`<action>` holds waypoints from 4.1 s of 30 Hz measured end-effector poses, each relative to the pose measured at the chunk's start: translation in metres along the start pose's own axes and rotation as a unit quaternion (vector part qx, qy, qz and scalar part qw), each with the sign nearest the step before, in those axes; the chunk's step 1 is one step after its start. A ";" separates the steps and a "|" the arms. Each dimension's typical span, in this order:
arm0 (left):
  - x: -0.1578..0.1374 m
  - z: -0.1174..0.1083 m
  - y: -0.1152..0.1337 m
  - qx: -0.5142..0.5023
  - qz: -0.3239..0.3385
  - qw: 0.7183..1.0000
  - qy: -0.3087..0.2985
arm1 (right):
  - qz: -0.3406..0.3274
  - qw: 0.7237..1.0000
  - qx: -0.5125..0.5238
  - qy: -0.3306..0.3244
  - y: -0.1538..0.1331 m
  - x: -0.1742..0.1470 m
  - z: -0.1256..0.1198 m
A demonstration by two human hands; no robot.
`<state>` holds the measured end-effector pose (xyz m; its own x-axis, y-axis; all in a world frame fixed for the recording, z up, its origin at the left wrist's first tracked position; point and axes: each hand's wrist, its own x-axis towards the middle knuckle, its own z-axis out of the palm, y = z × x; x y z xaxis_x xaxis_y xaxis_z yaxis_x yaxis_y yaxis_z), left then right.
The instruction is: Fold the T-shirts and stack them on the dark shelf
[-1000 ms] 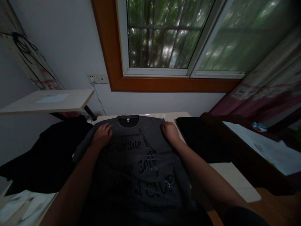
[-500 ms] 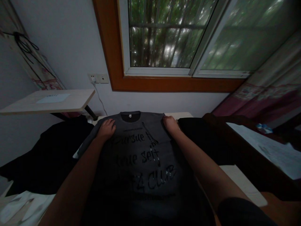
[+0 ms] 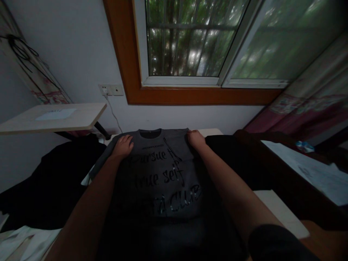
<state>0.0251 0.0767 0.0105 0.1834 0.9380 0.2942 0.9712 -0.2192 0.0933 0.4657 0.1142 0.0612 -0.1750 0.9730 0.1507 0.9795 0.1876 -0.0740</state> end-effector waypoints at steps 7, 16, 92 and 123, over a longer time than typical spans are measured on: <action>-0.003 -0.003 0.005 -0.001 -0.009 1.000 0.000 | -0.038 0.998 -0.004 0.046 -0.047 -0.033 0.006; -0.012 -0.006 0.021 0.019 -0.047 0.999 0.011 | -0.073 0.981 0.113 0.140 -0.081 -0.107 0.015; -0.098 -0.043 0.042 -0.016 0.096 0.992 -0.078 | -0.285 0.938 0.196 0.032 -0.118 -0.149 0.010; -0.110 -0.046 0.046 -0.015 0.043 0.999 -0.026 | 0.132 0.985 -0.029 0.111 -0.031 -0.134 -0.003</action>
<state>0.0425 -0.0486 0.0265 0.2747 0.9276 0.2534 0.9466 -0.3071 0.0981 0.4591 -0.0224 0.0459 0.1063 0.9322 0.3460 0.9931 -0.0821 -0.0840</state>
